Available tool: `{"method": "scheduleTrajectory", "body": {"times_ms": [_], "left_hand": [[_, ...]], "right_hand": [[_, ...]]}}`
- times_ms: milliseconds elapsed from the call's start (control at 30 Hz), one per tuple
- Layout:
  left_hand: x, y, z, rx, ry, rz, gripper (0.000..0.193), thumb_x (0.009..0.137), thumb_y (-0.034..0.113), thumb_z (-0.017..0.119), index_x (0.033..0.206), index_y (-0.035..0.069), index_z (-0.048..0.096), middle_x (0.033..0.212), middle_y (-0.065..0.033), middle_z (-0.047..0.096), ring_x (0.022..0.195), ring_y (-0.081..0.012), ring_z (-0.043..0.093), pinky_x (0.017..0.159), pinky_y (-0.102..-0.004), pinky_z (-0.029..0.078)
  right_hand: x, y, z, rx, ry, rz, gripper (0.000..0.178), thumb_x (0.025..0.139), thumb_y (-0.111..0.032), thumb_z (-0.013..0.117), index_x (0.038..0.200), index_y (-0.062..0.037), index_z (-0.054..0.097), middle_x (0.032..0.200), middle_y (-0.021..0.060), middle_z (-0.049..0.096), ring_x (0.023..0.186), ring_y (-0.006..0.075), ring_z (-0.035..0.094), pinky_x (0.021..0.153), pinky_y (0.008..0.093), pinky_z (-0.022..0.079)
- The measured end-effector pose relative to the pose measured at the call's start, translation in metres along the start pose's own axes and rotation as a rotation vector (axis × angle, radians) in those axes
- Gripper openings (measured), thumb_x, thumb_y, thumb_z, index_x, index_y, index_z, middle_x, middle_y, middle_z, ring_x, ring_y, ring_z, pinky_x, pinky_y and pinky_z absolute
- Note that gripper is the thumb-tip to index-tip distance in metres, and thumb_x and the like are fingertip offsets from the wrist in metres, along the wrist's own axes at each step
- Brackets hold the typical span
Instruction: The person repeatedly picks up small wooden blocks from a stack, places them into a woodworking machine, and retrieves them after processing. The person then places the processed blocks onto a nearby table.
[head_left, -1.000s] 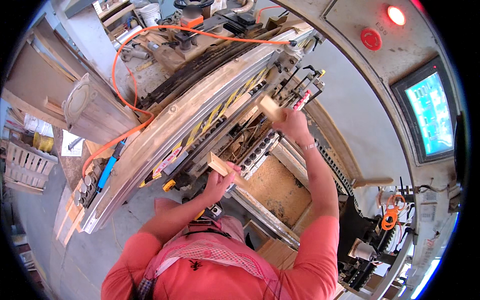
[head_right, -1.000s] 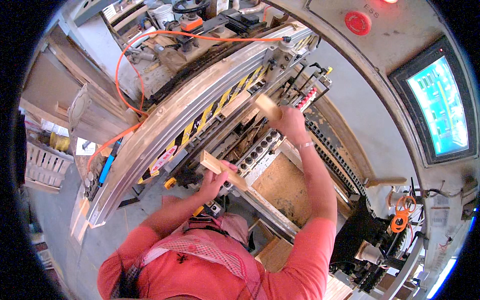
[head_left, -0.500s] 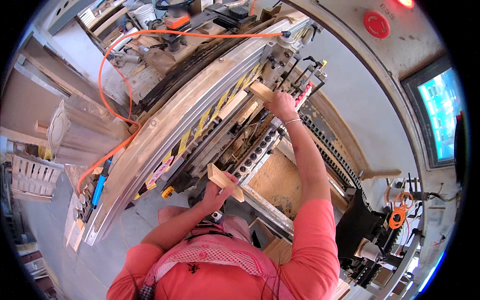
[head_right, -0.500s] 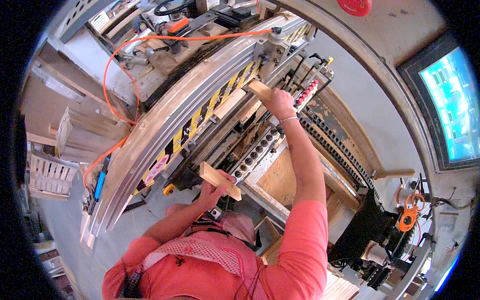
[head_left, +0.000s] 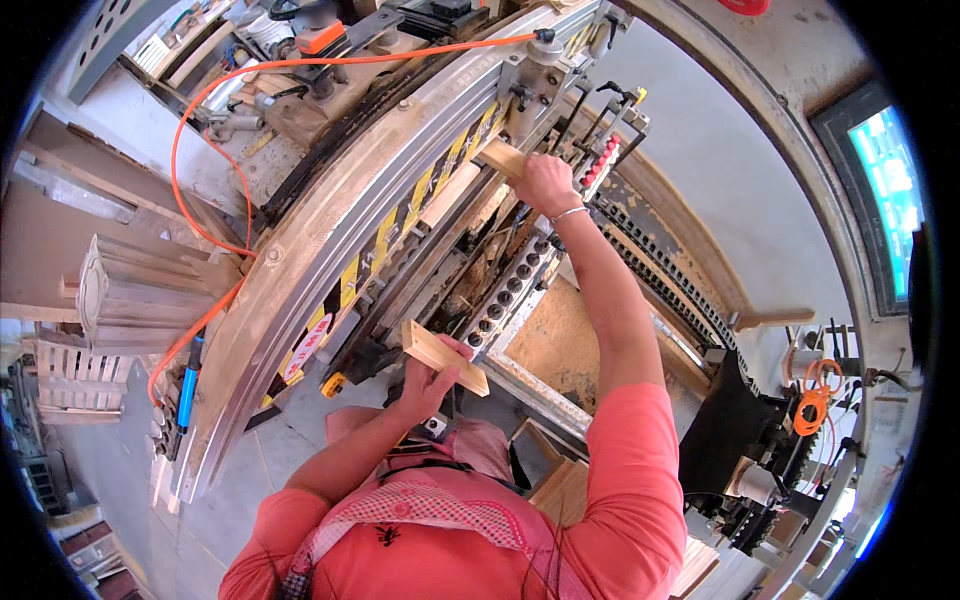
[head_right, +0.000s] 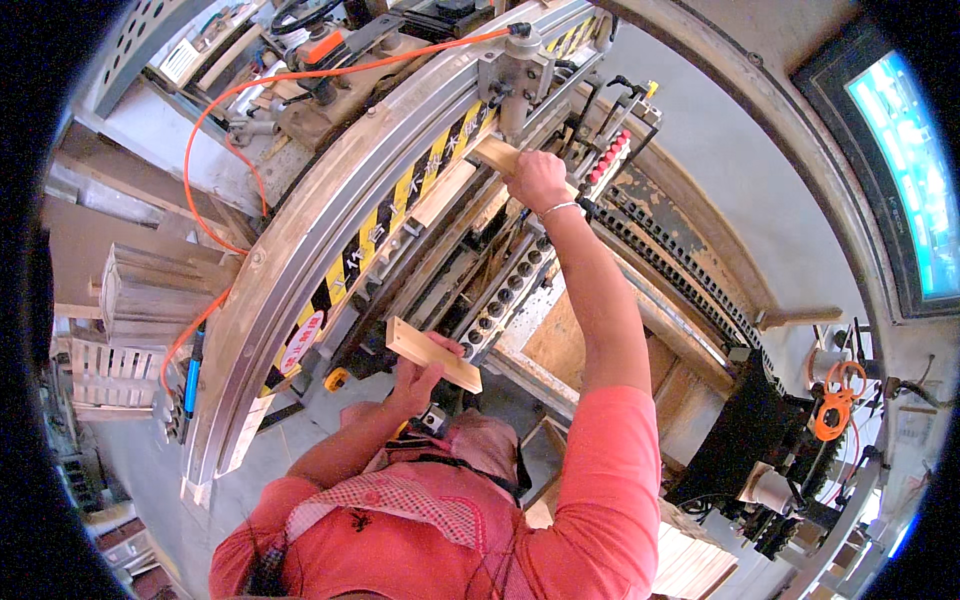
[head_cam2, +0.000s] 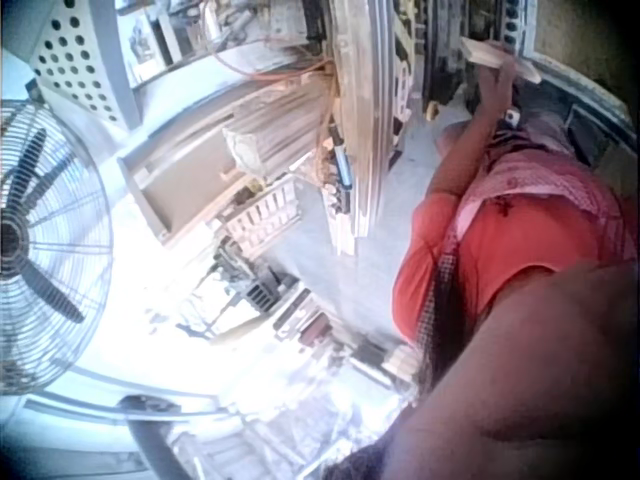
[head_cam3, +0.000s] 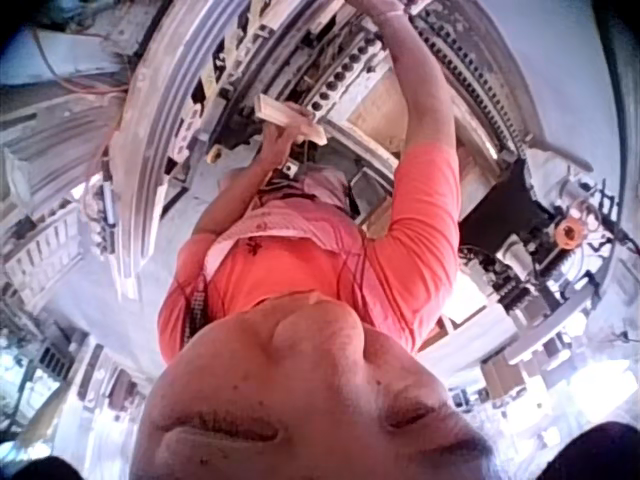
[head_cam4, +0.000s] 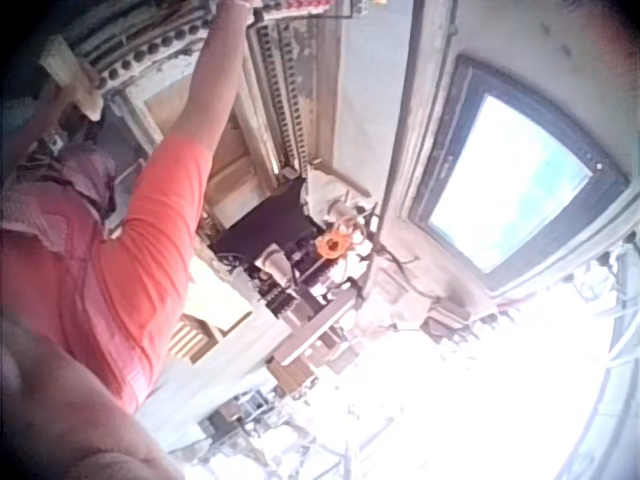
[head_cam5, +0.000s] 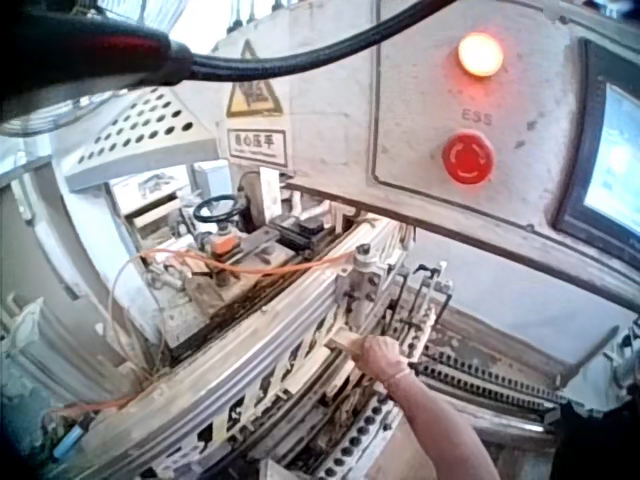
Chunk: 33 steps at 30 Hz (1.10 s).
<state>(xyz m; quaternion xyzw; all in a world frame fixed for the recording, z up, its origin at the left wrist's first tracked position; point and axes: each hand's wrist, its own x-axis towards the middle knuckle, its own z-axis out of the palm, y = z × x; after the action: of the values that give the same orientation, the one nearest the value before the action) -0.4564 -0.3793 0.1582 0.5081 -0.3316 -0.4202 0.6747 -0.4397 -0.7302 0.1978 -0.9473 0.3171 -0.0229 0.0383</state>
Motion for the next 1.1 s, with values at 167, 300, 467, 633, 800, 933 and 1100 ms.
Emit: {"method": "scheduleTrajectory", "body": {"times_ms": [167,300,467,633,800,933,1100], "left_hand": [[0.0,-0.002,-0.001,0.016,-0.014,0.003,0.025,0.085,0.016,0.052,0.102,-0.002,0.048,0.098,-0.0091,0.053,0.089,-0.0138,0.051,0.08,-0.029,0.041],[-0.001,-0.001,0.0,0.007,-0.005,-0.012,0.024,0.085,0.014,0.052,0.102,-0.002,0.048,0.098,-0.0092,0.053,0.09,-0.0143,0.051,0.082,-0.0293,0.041],[0.0,0.0,0.002,0.008,0.005,-0.016,0.024,0.085,0.013,0.052,0.103,-0.002,0.048,0.098,-0.0092,0.053,0.092,-0.0149,0.051,0.083,-0.03,0.041],[-0.001,0.003,0.002,0.048,0.005,-0.031,0.023,0.084,0.011,0.052,0.103,-0.001,0.049,0.098,-0.0093,0.054,0.092,-0.0152,0.052,0.083,-0.0304,0.042],[-0.002,0.003,0.004,0.054,0.028,0.002,0.023,0.084,0.011,0.053,0.104,-0.001,0.049,0.097,-0.0085,0.055,0.092,-0.0151,0.052,0.082,-0.0304,0.043],[-0.004,0.001,0.005,0.031,0.055,-0.015,0.026,0.083,0.013,0.055,0.104,-0.001,0.049,0.096,-0.008,0.055,0.092,-0.0148,0.053,0.082,-0.0299,0.043],[-0.004,-0.001,0.004,0.048,0.045,-0.012,0.028,0.083,0.018,0.055,0.104,0.0,0.049,0.097,-0.008,0.055,0.092,-0.0146,0.052,0.083,-0.0298,0.042]], "right_hand": [[0.003,-0.006,-0.003,-0.023,-0.03,0.039,0.034,0.069,-0.037,0.068,0.08,-0.0046,0.066,0.084,0.0132,0.066,0.081,0.0279,0.064,0.071,0.0362,0.052],[0.007,-0.009,-0.005,-0.017,-0.044,0.073,0.031,0.068,-0.034,0.067,0.081,-0.0057,0.067,0.085,0.0132,0.066,0.082,0.0274,0.064,0.071,0.0362,0.052],[0.008,-0.008,-0.003,-0.017,-0.05,0.087,0.03,0.068,-0.033,0.065,0.082,-0.006,0.067,0.085,0.0132,0.066,0.082,0.0272,0.065,0.071,0.0361,0.052],[0.009,-0.008,0.002,-0.001,0.0,0.088,0.027,0.068,-0.029,0.063,0.081,-0.0057,0.067,0.082,0.0137,0.066,0.08,0.0279,0.065,0.07,0.0364,0.052],[0.009,-0.008,0.004,-0.002,0.034,0.091,0.023,0.067,-0.026,0.062,0.078,-0.0052,0.068,0.081,0.0139,0.066,0.079,0.0284,0.065,0.07,0.0369,0.052],[0.008,-0.008,0.003,0.006,0.018,0.087,0.026,0.068,-0.027,0.062,0.08,-0.0045,0.067,0.082,0.0135,0.066,0.079,0.0289,0.065,0.07,0.0369,0.052],[0.007,-0.009,0.001,0.016,0.023,0.083,0.028,0.069,-0.031,0.063,0.079,-0.0044,0.066,0.084,0.0138,0.066,0.08,0.0298,0.064,0.071,0.0381,0.052]]}}
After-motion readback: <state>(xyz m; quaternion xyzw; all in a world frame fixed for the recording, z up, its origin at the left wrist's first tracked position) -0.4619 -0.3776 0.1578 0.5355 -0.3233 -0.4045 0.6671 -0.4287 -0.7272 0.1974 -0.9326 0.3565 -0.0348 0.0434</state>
